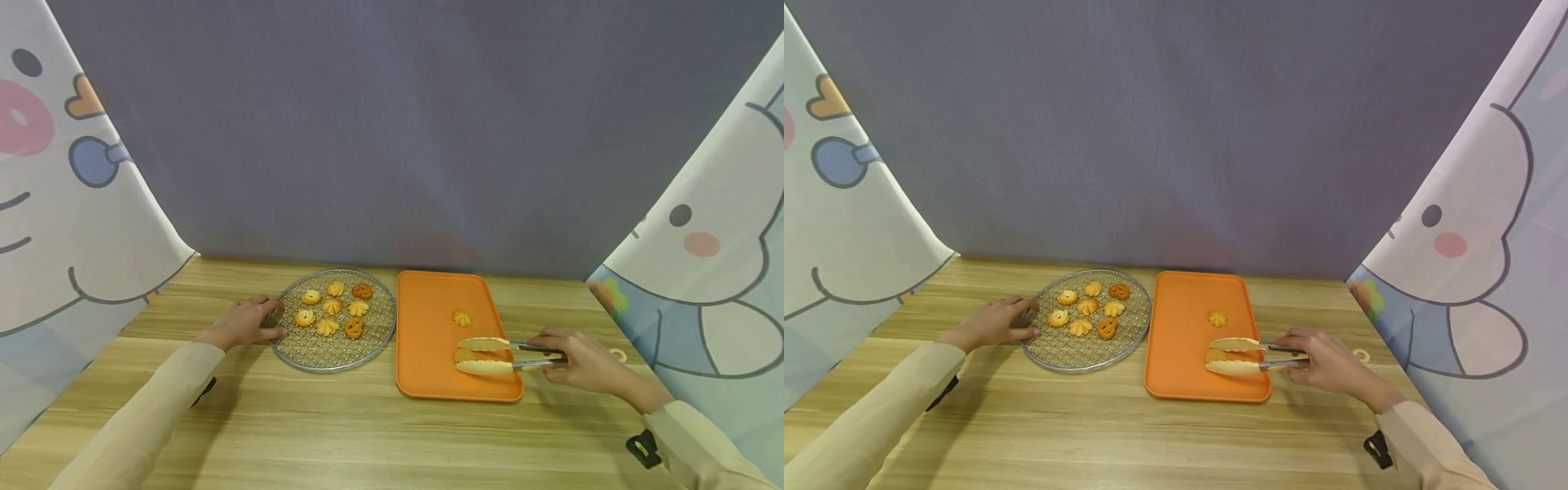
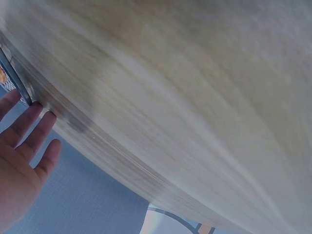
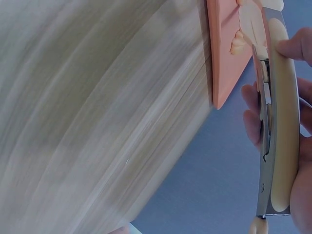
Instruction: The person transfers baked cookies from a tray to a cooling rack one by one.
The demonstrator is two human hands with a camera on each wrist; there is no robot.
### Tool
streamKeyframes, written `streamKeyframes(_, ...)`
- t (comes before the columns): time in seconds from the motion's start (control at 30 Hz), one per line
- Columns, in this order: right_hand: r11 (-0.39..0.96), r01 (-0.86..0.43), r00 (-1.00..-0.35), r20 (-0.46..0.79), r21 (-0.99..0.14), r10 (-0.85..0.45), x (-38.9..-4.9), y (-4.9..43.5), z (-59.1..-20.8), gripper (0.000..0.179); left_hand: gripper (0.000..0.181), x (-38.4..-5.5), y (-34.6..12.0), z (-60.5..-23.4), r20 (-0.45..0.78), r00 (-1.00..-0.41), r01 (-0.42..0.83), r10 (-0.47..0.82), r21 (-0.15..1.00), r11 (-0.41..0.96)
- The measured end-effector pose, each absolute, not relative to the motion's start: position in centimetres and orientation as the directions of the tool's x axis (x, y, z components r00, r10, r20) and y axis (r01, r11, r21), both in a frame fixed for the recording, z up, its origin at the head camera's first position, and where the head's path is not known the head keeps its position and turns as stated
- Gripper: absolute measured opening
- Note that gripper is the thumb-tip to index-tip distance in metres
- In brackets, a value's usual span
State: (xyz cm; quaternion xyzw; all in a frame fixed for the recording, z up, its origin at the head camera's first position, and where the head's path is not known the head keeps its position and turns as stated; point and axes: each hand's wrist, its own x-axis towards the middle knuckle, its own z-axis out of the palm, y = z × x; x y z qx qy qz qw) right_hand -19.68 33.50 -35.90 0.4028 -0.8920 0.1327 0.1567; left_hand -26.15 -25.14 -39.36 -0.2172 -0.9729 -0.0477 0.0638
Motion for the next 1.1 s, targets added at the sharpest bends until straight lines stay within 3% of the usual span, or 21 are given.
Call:
streamKeyframes(0.87, 0.592, -0.798, -0.578, 0.423, -0.115, -0.698, -20.3, 32.3, -35.4, 0.04, 0.064, -26.3, -25.2, -39.7, 0.155, -0.897, 0.425, 0.413, 0.05, 0.904)
streamKeyframes(1.1, 0.607, -0.788, -0.592, 0.409, -0.108, -0.695, -20.9, 31.0, -35.2, 0.038, 0.066, -26.3, -25.2, -39.7, 0.138, -0.904, 0.416, 0.406, 0.056, 0.908)
